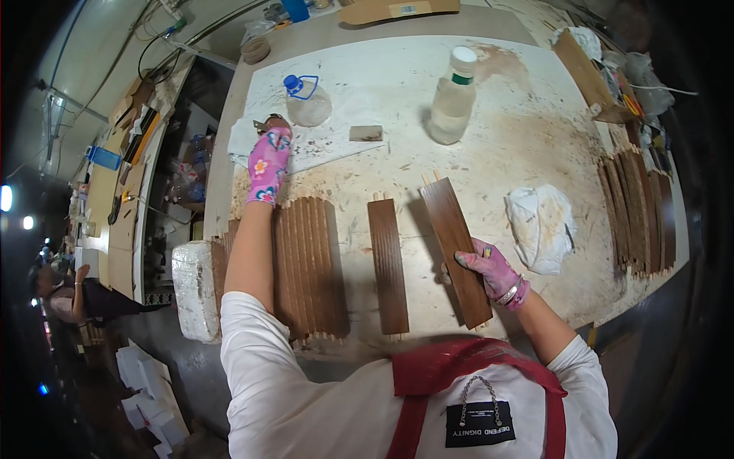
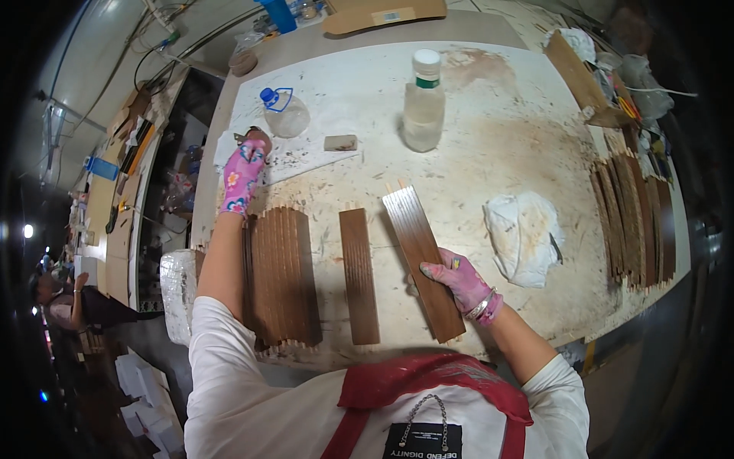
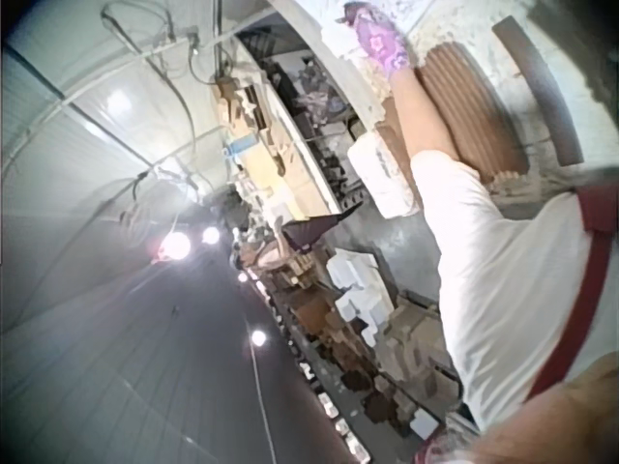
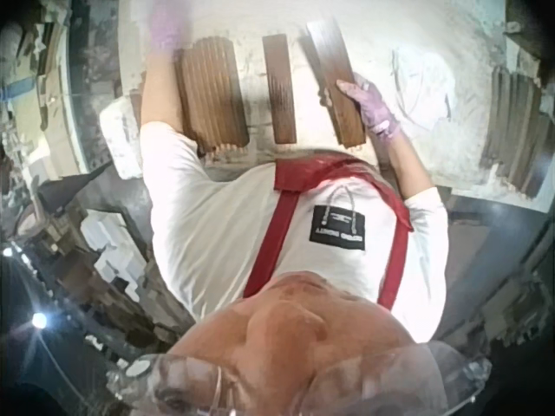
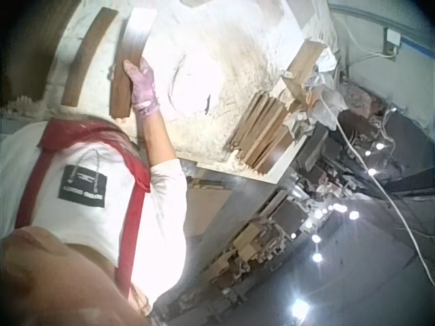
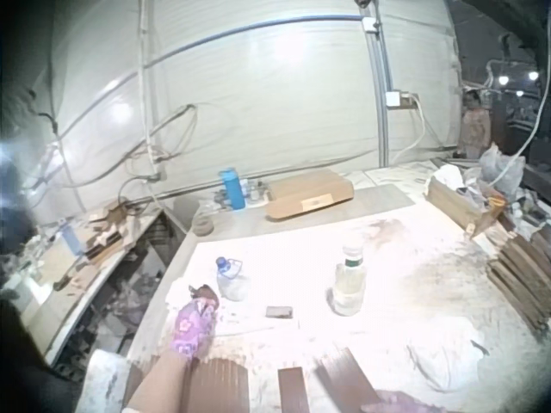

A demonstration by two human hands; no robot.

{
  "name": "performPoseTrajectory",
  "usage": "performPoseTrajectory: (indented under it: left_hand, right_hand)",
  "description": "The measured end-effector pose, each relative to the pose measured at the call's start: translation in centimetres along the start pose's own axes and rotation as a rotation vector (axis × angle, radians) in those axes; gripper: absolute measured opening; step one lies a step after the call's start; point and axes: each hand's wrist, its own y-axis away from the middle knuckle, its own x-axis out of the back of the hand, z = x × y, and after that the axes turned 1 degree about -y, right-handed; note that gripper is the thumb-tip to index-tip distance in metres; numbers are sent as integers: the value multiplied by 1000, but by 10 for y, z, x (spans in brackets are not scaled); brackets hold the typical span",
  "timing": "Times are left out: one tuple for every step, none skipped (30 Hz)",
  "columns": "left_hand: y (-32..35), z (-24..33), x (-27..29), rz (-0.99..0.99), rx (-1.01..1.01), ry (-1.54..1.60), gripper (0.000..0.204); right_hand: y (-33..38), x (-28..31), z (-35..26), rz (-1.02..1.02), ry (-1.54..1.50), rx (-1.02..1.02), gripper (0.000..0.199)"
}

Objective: The person wipes wood panels with a cloth, applies liquid from a bottle, and scrapes the edges with a tool to remove residue.

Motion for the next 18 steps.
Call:
performPoseTrajectory:
  left_hand:
    - [1,3,3,-29,-82,-418,14]
    - [2,-8,-4,-43,-191,-381,14]
    - [2,-3,-6,-45,-187,-386,14]
    - [0,9,-13,-187,-285,-580,13]
    - [-3,16,-20,-332,-386,-769,15]
    - [-6,0,-26,-280,-377,-737,23]
    - [-9,-8,-33,-288,-378,-730,23]
    - [-11,-16,-39,-284,-441,-772,25]
    - [-15,-19,-44,-276,-509,-813,28]
    - [-18,-22,-49,-306,-488,-826,24]
    - [-19,-26,-52,-311,-494,-820,24]
    - [-21,-13,-53,-380,-535,-901,16]
    - [-21,-3,-49,-446,-571,-989,12]
    - [-20,2,-47,-433,-603,-955,11]
    - [-19,4,-42,-437,-611,-956,11]
    - [-17,6,-37,-422,-590,-926,11]
    - [-18,8,-35,-407,-568,-896,12]
    - [-19,13,-34,-365,-506,-861,12]
  right_hand:
    - [-6,-1,1,-7,-18,13,45]
    - [-11,-2,2,-10,-21,11,45]
    - [-16,-5,3,-22,-69,-4,45]
    - [-18,-5,3,-25,-117,-18,45]
    - [-20,-6,2,-17,-119,-20,45]
    - [-22,-12,-1,-37,-142,-48,45]
    - [-23,-14,-3,-44,-169,-72,46]
    - [-26,-14,0,-67,-190,-61,46]
    - [-27,-17,-1,-55,-192,-59,46]
    - [-28,-20,-1,-44,-214,-45,46]
    - [-27,-20,-1,-34,-236,-31,45]
    - [-26,-14,-2,-57,-213,-22,44]
    - [-25,-12,-2,-44,-221,-17,44]
    - [-23,-11,-1,-37,-234,-19,44]
    - [-22,-11,0,-37,-246,-22,43]
    - [-22,-11,1,-34,-253,-18,43]
    - [-22,-10,3,-46,-254,-16,44]
    - [-22,-9,5,-57,-254,-15,44]
